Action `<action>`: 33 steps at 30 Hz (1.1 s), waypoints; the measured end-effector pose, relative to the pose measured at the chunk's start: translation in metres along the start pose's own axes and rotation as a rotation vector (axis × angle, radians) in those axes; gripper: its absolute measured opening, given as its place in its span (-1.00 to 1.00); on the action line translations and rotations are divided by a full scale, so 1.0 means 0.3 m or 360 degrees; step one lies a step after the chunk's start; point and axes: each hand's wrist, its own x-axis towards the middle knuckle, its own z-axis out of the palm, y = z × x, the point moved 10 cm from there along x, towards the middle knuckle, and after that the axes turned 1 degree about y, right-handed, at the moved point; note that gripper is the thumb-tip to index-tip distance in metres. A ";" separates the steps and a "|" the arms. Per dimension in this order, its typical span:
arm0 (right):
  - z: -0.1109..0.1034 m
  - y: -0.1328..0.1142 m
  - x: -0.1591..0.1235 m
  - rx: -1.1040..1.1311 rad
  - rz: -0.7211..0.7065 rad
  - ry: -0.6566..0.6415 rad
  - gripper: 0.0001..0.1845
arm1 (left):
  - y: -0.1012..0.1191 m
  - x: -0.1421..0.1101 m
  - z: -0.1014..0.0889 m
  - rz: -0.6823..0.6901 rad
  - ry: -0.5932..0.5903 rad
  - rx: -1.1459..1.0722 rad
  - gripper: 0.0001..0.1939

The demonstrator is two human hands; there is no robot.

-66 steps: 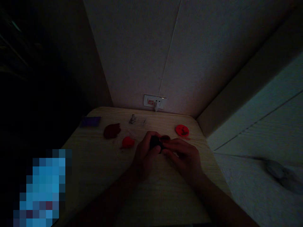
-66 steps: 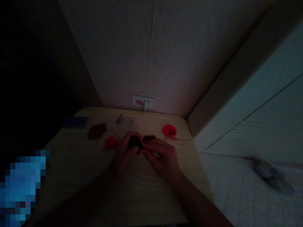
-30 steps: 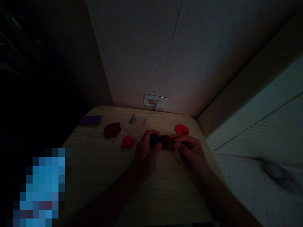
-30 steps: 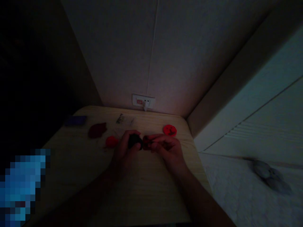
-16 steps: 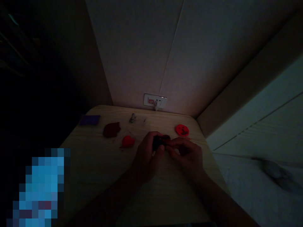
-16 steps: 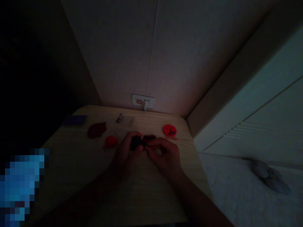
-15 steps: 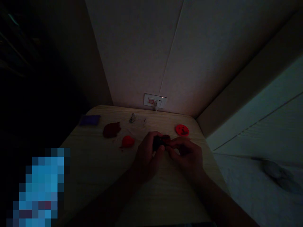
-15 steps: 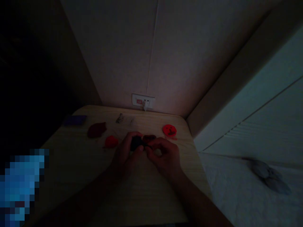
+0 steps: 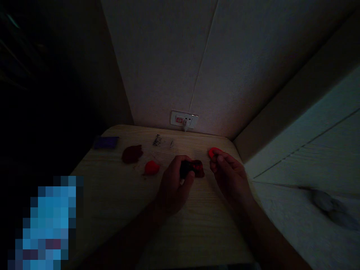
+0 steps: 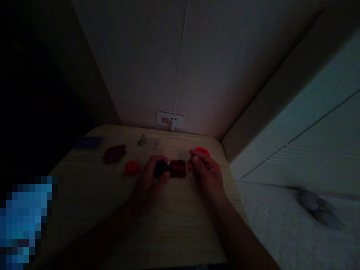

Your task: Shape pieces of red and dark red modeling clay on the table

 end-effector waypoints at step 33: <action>0.230 -0.079 -0.201 -0.1493 -0.1130 -0.0711 -0.66 | -0.156 0.005 0.089 -0.0842 0.0036 -0.1235 -0.67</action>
